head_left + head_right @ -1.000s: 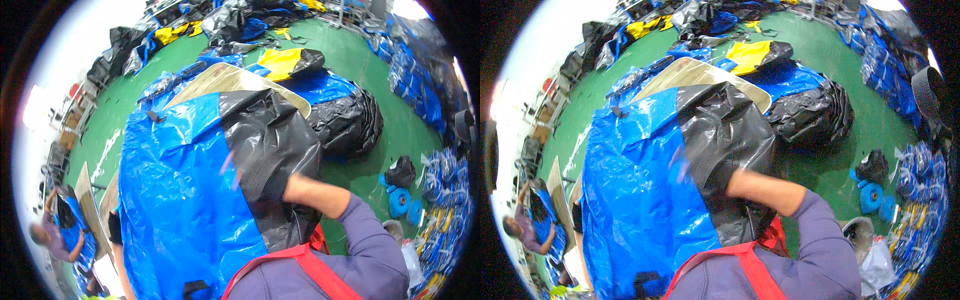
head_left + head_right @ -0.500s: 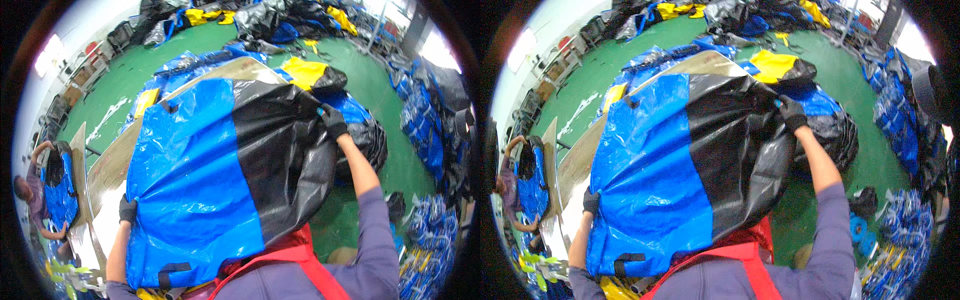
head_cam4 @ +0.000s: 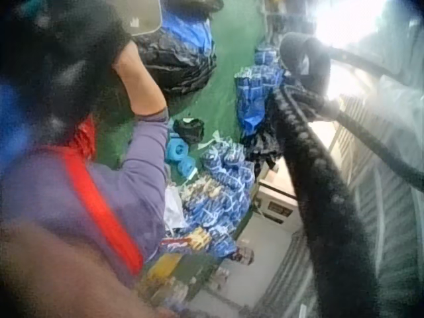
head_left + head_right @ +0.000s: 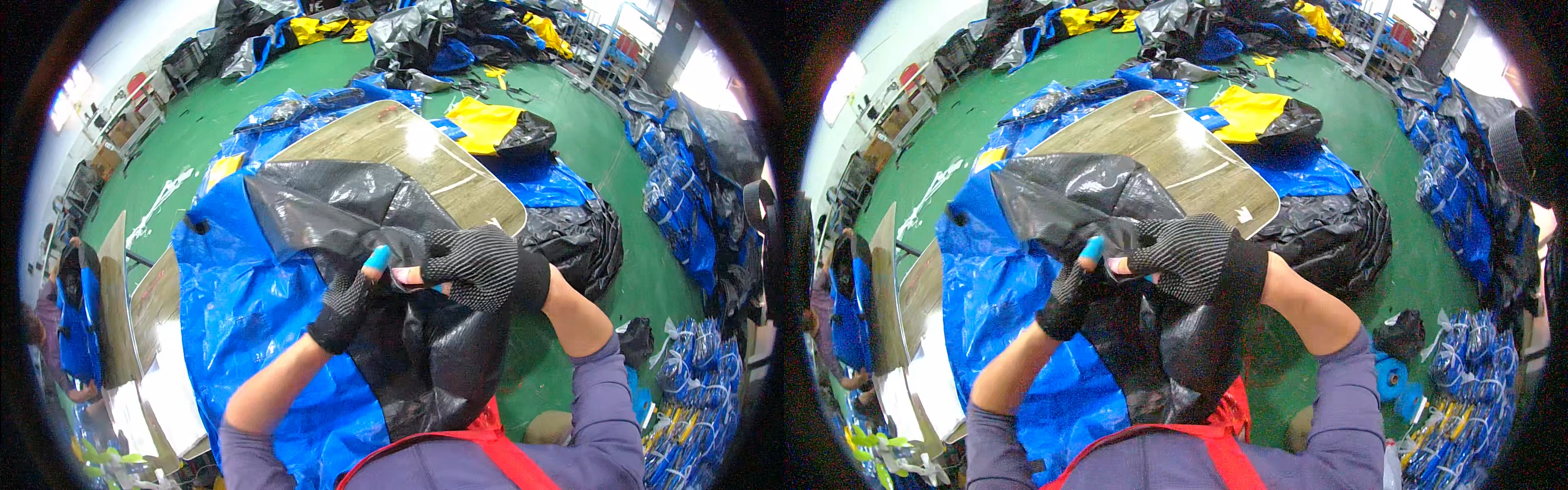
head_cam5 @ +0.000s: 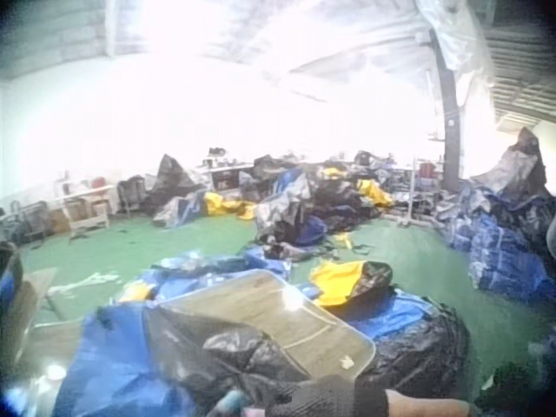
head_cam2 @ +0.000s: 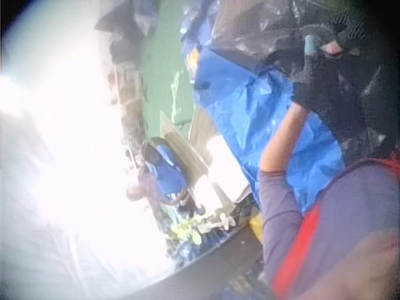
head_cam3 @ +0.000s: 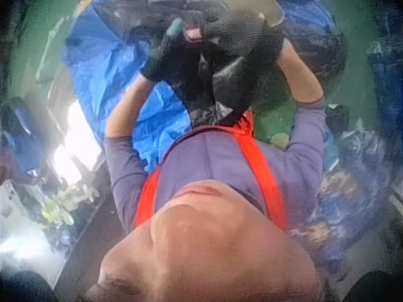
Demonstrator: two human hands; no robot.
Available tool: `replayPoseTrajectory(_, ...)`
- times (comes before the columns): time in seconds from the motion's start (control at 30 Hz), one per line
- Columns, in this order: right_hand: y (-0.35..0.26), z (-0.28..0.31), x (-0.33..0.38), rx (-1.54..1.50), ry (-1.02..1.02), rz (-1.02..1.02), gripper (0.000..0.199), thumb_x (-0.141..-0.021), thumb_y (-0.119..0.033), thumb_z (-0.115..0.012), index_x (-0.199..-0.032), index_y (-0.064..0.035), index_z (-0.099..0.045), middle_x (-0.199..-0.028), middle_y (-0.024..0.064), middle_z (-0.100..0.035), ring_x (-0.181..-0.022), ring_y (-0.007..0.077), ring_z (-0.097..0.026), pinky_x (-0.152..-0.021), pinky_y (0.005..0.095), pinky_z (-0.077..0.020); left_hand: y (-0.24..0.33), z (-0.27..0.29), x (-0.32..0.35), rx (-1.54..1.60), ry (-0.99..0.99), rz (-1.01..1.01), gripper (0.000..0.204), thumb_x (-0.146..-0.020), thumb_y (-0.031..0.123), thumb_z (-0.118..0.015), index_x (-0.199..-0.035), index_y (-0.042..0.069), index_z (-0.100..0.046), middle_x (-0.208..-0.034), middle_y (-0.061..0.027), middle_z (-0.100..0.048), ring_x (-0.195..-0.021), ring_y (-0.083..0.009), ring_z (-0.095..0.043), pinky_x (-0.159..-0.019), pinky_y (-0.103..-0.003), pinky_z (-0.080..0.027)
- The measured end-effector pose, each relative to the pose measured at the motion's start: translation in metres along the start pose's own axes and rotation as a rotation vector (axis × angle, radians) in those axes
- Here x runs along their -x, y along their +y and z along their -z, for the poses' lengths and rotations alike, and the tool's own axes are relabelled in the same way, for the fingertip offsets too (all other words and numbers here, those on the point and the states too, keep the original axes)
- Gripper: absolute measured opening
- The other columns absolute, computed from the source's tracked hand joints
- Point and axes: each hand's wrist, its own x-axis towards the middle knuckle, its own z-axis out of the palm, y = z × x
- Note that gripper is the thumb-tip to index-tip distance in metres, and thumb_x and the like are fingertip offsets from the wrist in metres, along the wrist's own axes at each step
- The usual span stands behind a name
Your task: The person folds and inserts blue and yellow plastic mailers into clear poly bags on a workbench. The person repeatedly folds the mailers, places them inside the clear bags, and adjusts the contents. The person handles multiple mailers one at a time and places the finished packages on the table.
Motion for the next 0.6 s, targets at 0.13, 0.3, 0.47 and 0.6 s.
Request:
replayPoseTrajectory(0.13, 0.022, -0.019, -0.005, -0.652, 0.331, -0.323, 0.044, -0.083, -0.037, -0.071, -0.108, -0.0021, -0.062, -0.084, 0.0129, -0.066, -0.077, 0.0219, -0.066, -0.071, 0.0348, -0.0529, -0.037, -0.009, 0.005, -0.346, 0.024, -0.145, 0.039, -0.097, 0.033, -0.053, -0.123, 0.004, -0.056, -0.114, -0.0073, -0.061, -0.104, -0.0175, -0.056, -0.09, -0.033, -0.045)
replayPoseTrajectory(0.3, 0.059, -0.064, -0.027, -0.449, -0.106, -0.265, 0.061, -0.076, -0.057, -0.069, -0.102, -0.0018, -0.066, -0.094, 0.0195, -0.068, -0.089, 0.0319, -0.067, -0.08, 0.0396, -0.0511, -0.027, -0.004, 0.022, -0.686, -0.098, -0.239, 0.031, -0.095, 0.029, -0.056, -0.115, 0.006, -0.061, -0.117, -0.0117, -0.061, -0.107, -0.0219, -0.056, -0.098, -0.036, -0.04)
replayPoseTrajectory(0.47, 0.085, -0.128, -0.028, -0.571, -0.065, -0.329, 0.039, -0.082, -0.039, -0.07, -0.099, -0.0043, -0.07, -0.088, 0.0157, -0.07, -0.083, 0.0251, -0.068, -0.078, 0.0362, -0.0515, 0.009, 0.07, 0.004, -1.002, -0.566, -0.121, 0.05, -0.09, 0.04, -0.059, -0.126, 0.006, -0.057, -0.132, -0.017, -0.055, -0.131, -0.0314, -0.042, -0.11, -0.042, -0.029)
replayPoseTrajectory(0.6, 0.136, -0.126, -0.049, 0.085, -0.064, -0.239, 0.036, -0.082, -0.037, -0.062, -0.101, -0.0069, -0.069, -0.093, 0.0193, -0.069, -0.088, 0.0353, -0.067, -0.078, 0.0393, -0.0528, -0.045, 0.116, -0.011, -1.513, -0.314, -0.41, 0.059, -0.088, 0.051, -0.049, -0.136, 0.016, -0.049, -0.145, -0.018, -0.039, -0.138, -0.0377, -0.029, -0.112, -0.057, -0.015)
